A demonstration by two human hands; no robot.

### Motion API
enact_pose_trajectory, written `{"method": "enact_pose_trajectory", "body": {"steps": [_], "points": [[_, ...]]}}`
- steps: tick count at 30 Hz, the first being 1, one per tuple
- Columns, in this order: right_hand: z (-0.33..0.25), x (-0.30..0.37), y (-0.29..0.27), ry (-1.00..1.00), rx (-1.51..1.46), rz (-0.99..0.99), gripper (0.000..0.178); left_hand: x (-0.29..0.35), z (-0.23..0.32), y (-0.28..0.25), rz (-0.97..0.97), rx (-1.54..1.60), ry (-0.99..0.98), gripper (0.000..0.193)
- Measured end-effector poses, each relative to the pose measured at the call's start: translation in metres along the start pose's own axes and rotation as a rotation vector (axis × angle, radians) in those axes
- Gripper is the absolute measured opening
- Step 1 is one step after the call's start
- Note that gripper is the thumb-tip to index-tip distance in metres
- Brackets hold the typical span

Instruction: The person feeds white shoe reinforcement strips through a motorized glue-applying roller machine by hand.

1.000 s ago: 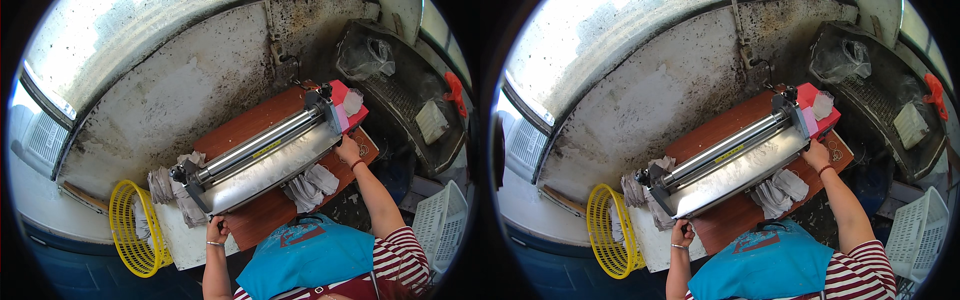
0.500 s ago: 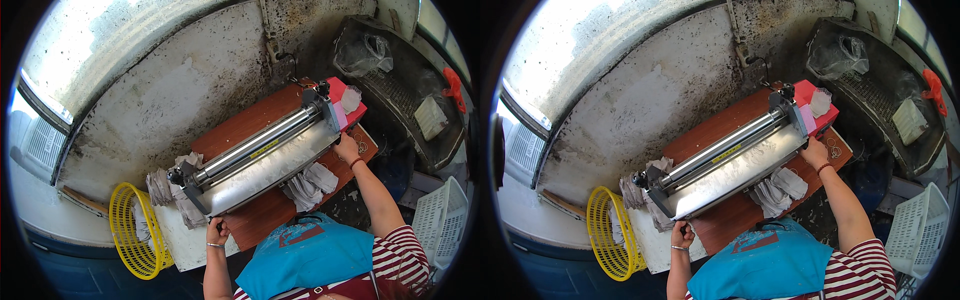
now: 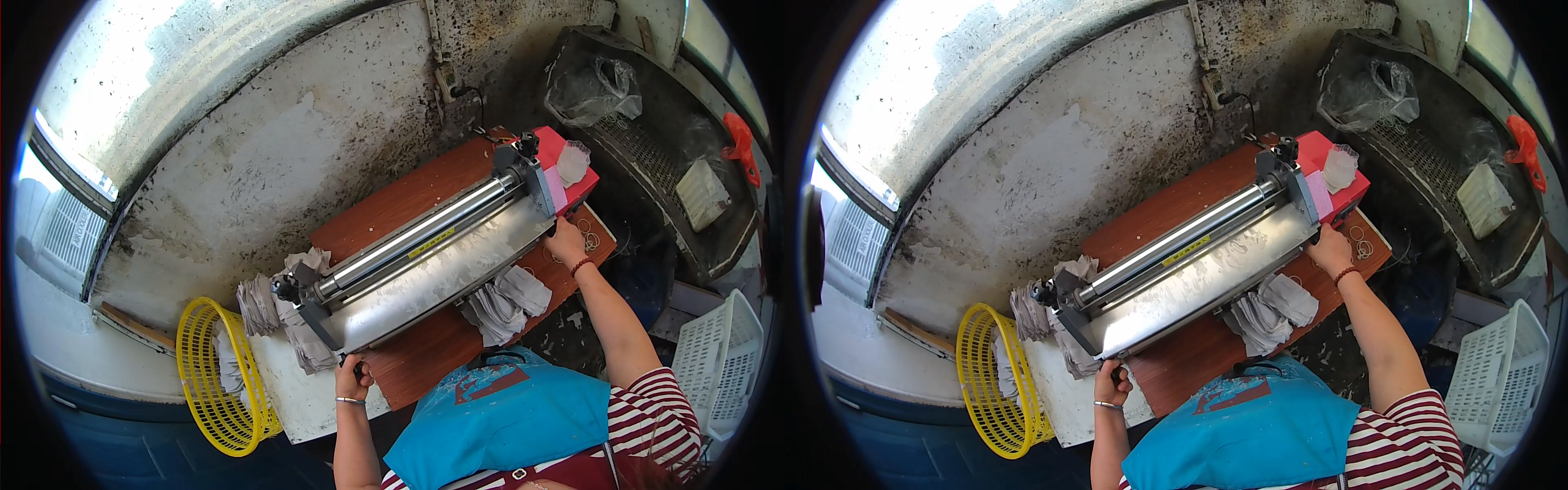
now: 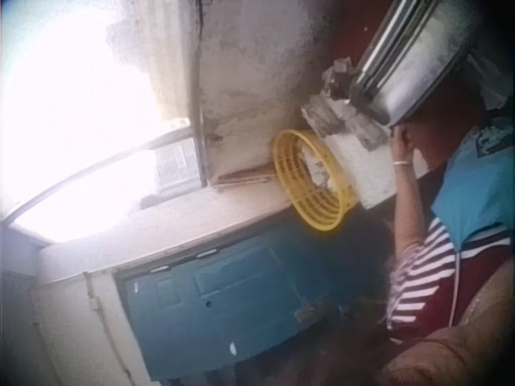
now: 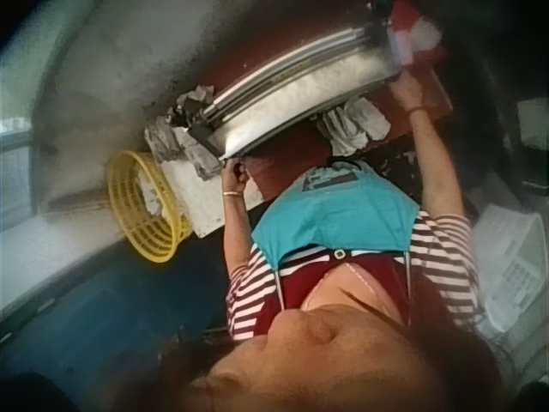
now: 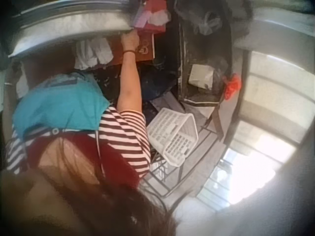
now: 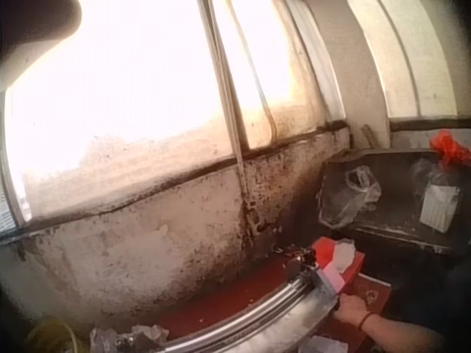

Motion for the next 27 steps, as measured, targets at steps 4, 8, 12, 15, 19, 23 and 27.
{"method": "enact_pose_trajectory", "body": {"steps": [4, 8, 12, 15, 19, 23, 27], "points": [[-0.002, 0.002, -0.003, 0.005, 0.006, 0.001, 0.045, -0.001, 0.001, -0.001, 0.058, -0.054, 0.024, 0.011], [0.001, -0.001, 0.0, 0.003, 0.003, 0.0, 0.045, 0.0, 0.001, -0.001, 0.057, -0.051, 0.021, 0.011], [0.003, -0.002, 0.002, 0.01, 0.006, 0.006, 0.044, 0.002, 0.003, 0.004, 0.103, -0.086, 0.055, 0.011], [-0.003, 0.003, -0.002, 0.009, 0.003, 0.003, 0.044, 0.002, 0.004, 0.004, 0.14, -0.102, 0.071, 0.012], [-0.002, 0.002, -0.003, 0.007, 0.004, 0.003, 0.046, 0.001, 0.003, 0.002, 0.085, -0.064, 0.022, 0.011], [0.0, 0.0, -0.002, -0.004, 0.004, 0.004, 0.046, -0.004, -0.001, -0.003, 0.042, 0.018, 0.005, 0.01], [-0.002, 0.002, -0.003, -0.002, -0.001, -0.002, 0.047, -0.006, -0.005, -0.007, -0.039, 0.087, -0.038, 0.01]]}}
Point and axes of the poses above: each hand's wrist, its own x-axis away from the middle knuckle, its own y-axis out of the palm, z = x × y, the point moved 3 cm from there along -x, towards the middle knuckle, and after that the axes turned 5 degrees about -x, right-handed, at the moved point
